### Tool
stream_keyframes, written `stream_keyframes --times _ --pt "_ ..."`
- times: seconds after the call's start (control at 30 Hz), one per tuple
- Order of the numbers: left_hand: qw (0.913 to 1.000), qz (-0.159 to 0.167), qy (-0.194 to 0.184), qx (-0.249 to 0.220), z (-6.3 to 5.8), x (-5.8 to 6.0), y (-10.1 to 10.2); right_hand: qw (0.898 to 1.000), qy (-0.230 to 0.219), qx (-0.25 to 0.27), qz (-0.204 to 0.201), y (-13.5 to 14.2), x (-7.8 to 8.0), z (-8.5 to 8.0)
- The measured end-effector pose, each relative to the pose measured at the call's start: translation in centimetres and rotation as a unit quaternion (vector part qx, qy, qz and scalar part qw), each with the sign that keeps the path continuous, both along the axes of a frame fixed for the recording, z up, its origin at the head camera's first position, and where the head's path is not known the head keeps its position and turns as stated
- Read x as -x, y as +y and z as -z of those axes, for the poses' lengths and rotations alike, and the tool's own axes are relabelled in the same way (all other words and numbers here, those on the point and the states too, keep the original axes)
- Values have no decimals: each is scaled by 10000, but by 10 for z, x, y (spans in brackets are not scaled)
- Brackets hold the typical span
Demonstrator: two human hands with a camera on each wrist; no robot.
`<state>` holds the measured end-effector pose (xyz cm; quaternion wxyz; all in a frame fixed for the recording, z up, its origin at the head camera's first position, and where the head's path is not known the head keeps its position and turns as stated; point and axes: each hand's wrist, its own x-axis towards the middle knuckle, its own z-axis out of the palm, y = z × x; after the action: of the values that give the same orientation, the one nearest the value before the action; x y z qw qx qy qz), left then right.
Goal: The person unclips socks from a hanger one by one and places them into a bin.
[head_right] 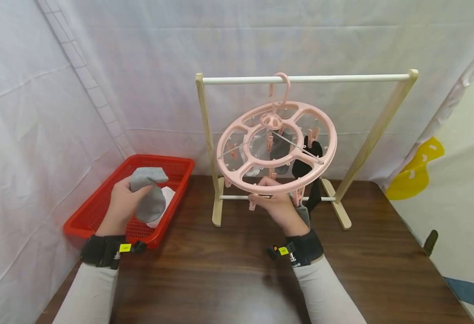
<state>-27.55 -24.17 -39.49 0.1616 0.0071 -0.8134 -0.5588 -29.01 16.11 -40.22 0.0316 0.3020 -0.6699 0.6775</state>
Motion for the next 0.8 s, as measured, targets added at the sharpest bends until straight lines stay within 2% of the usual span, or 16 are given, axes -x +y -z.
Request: stream_keyframes --times 0.17,0.3,0.4,0.63,0.8 --pt "9973 295 -545 396 10 4 -8 10000 60 -9 12 1 3 3" --pt "9919 592 -939 623 11 9 -13 9999 141 -40 22 0 -2 -4" --pt "9895 695 -1074 670 11 11 -14 9999 97 -52 11 -1 -7 -11" --pt "9898 481 -1187 629 12 12 -15 9998 -120 -168 68 -5 -12 -15" --pt "9830 313 -1652 739 11 10 -16 9996 -203 -204 81 -7 -13 -15"
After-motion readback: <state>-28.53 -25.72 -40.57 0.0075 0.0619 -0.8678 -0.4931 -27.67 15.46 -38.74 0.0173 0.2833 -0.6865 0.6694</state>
